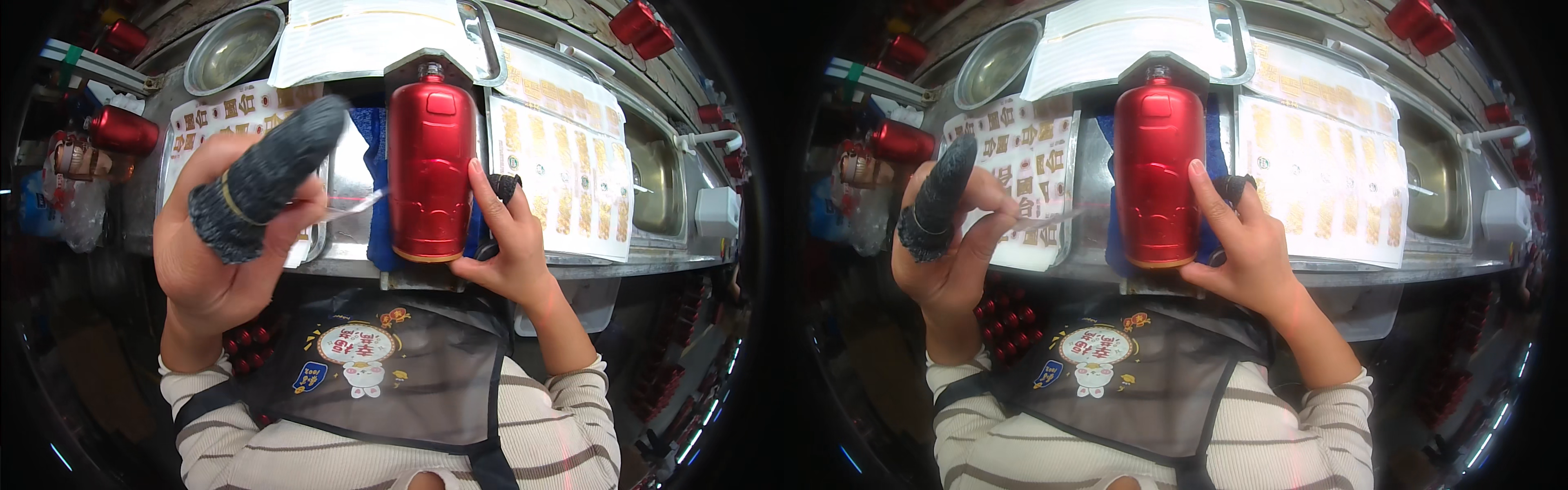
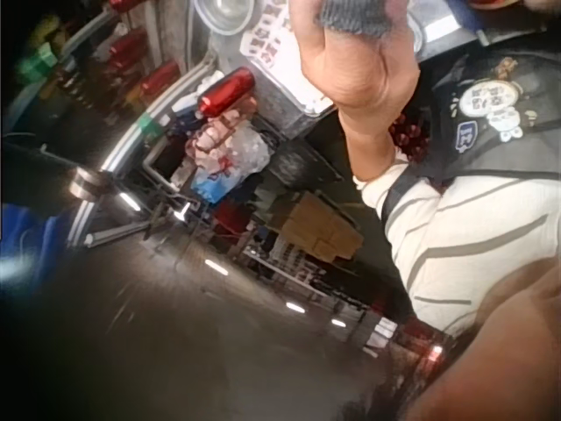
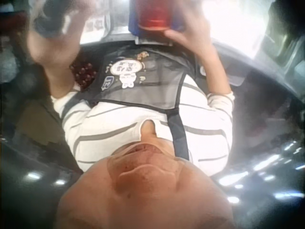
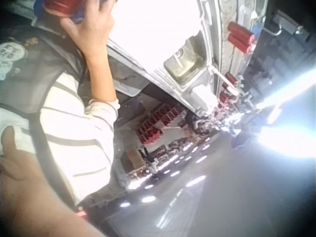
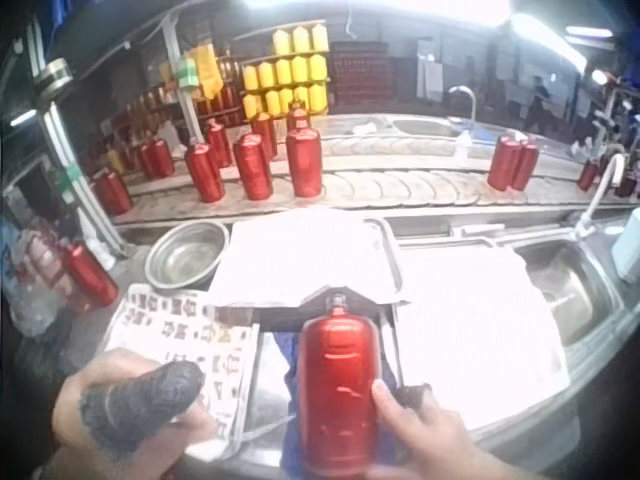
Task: The person applies gold stickers to red cylindrical containers. They peel each sticker from a sheet, place it on the container, and smooth it with a cloth. The person repeats this process for multiple containers.
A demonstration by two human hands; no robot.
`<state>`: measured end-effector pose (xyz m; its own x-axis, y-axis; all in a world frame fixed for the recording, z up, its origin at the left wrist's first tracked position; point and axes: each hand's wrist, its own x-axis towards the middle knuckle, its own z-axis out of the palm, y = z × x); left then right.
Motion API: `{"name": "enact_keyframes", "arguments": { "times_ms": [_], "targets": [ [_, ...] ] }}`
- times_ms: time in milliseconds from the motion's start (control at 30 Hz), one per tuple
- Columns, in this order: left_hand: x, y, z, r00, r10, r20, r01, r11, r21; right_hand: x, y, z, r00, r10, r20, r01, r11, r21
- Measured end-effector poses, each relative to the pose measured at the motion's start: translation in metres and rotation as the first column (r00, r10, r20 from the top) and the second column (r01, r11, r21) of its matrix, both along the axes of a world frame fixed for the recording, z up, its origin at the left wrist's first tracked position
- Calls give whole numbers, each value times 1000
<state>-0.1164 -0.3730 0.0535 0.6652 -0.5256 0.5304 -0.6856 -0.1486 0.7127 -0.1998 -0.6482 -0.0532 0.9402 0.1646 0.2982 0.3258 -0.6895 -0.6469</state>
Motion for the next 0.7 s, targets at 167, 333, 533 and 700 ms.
{"name": "enact_keyframes", "arguments": {
  "times_ms": [167, 333, 533, 700],
  "targets": [
    [37, -44, 3, 965, -188, 181, 164, 976, 141, 3, 3, 11, 999, 9, -45, -7, 998, 59],
    [78, -74, -25, 967, -173, 190, 138, 973, 183, 15, 1, 27, 913, -17, -409, 280, 754, 595],
    [87, -83, -31, 963, -168, 211, 129, 973, 189, 36, 22, 11, 914, -89, -397, 330, 731, 598],
    [87, -84, -37, 970, -158, 185, 137, 983, 120, 36, 31, 15, 913, -107, -394, 344, 722, 600]
  ]
}}
